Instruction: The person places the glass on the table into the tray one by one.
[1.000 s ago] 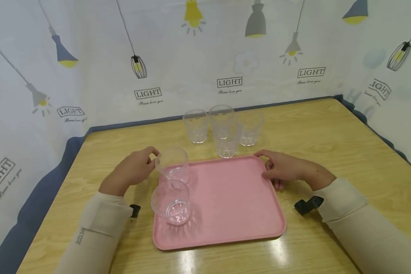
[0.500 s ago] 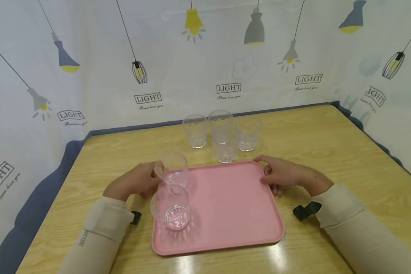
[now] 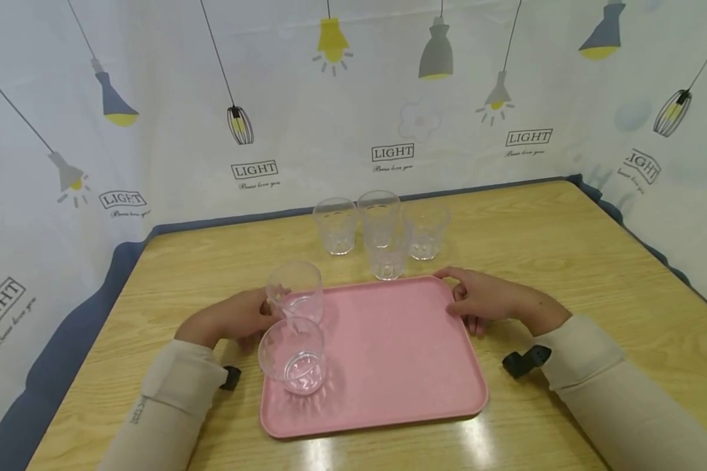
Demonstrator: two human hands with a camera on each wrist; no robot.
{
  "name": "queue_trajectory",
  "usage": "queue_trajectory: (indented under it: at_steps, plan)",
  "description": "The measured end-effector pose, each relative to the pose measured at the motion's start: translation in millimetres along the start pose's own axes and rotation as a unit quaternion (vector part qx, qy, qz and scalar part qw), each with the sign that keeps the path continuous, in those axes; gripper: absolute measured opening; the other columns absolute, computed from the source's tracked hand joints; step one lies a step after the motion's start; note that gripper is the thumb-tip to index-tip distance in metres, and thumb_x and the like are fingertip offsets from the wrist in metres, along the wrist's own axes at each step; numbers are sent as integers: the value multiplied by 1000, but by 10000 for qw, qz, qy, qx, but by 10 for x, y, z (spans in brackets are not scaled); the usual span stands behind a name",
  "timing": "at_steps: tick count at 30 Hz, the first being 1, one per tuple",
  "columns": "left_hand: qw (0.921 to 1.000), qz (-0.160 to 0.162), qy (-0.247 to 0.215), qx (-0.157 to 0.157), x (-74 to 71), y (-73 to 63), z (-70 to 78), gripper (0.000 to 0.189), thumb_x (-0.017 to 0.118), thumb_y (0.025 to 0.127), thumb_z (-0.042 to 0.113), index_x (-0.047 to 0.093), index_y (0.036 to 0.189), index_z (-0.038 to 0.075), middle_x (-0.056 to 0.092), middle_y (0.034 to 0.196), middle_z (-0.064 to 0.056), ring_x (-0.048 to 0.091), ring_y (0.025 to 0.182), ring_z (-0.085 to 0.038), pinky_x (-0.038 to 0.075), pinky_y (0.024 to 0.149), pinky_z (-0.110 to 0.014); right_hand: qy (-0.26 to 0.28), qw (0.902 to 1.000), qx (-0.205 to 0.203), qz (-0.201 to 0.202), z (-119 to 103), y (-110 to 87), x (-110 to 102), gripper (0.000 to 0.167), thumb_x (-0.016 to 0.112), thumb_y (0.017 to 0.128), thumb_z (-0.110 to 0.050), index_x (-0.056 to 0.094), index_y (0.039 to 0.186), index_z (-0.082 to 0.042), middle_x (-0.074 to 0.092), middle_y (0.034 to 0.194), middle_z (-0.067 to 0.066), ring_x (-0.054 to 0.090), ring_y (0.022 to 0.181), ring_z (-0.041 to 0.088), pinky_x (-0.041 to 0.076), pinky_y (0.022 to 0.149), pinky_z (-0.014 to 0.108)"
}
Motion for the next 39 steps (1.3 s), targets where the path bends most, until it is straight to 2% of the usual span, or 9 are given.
queue_trajectory:
  at_steps: [4,7,12,17,19,27,34,36,39]
  plan:
    - [9999,-18,-64,91,4,6,-12,41,56,102,25,46,139,10,60,85,-10,60,56,-21,55,51,-34,24,10000,56,33,16,16,-6,70,59,97,-11,22,156,-14,63,79,13,63,47,19,57,49,41]
    - [9998,-60,-28,206,11,7,-6,46,55,102,23,41,143,10,59,83,-10,59,58,-20,54,53,-34,64,9999,97,42,30,28,-10,68,60,97,-13,24,155,-16,64,79,13,63,47,19,57,49,41]
    - [9995,-119,51,290,18,8,15,35,54,103,22,45,132,6,58,82,-9,58,63,-18,52,57,-32,112,9998,148,5,45,39,-19,67,60,97,-14,25,154,-15,65,78,13,63,48,20,57,50,42]
    - [9995,-91,71,308,2,22,45,20,55,103,23,51,110,4,58,81,-8,57,65,-18,52,59,-31,93,9998,165,63,27,24,-47,66,61,97,-14,26,154,-15,64,78,13,63,48,19,57,49,41]
    - [9993,-73,80,346,0,30,50,19,56,102,22,50,106,4,57,80,-8,56,65,-18,52,59,-31,106,9998,167,88,19,17,-51,65,60,98,-14,27,154,-16,64,78,13,63,48,19,57,50,41]
    - [9991,-38,120,408,-20,-20,38,38,53,102,15,42,136,4,56,80,-8,55,64,-17,49,59,-30,206,9996,172,66,-4,62,-42,60,54,103,-19,25,155,-15,65,80,13,65,50,24,58,52,44]
    - [9992,1,163,361,-50,-11,40,36,55,102,19,45,134,5,57,82,-8,55,65,-17,48,60,-29,182,9996,203,80,-18,90,-88,57,53,104,-21,27,154,-15,64,80,13,64,50,23,58,53,44]
    - [9992,2,150,359,-31,-9,47,34,54,101,19,47,131,5,56,79,-7,54,64,-17,48,59,-29,20,9995,204,223,-16,82,-134,54,54,103,-23,33,152,-13,63,82,14,64,52,24,58,53,44]
    - [9991,-59,61,407,25,-2,58,33,53,101,19,48,131,5,53,73,-4,51,59,-15,45,56,-28,-234,9971,177,697,-30,43,-268,46,52,103,-21,42,146,-7,61,86,17,64,54,25,58,54,42]
Point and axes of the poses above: each hand's wrist, its own y-axis towards the middle knuckle, its own x-axis out of the palm, z = x × y, the point moved 7 cm from there along y, towards the middle knuckle
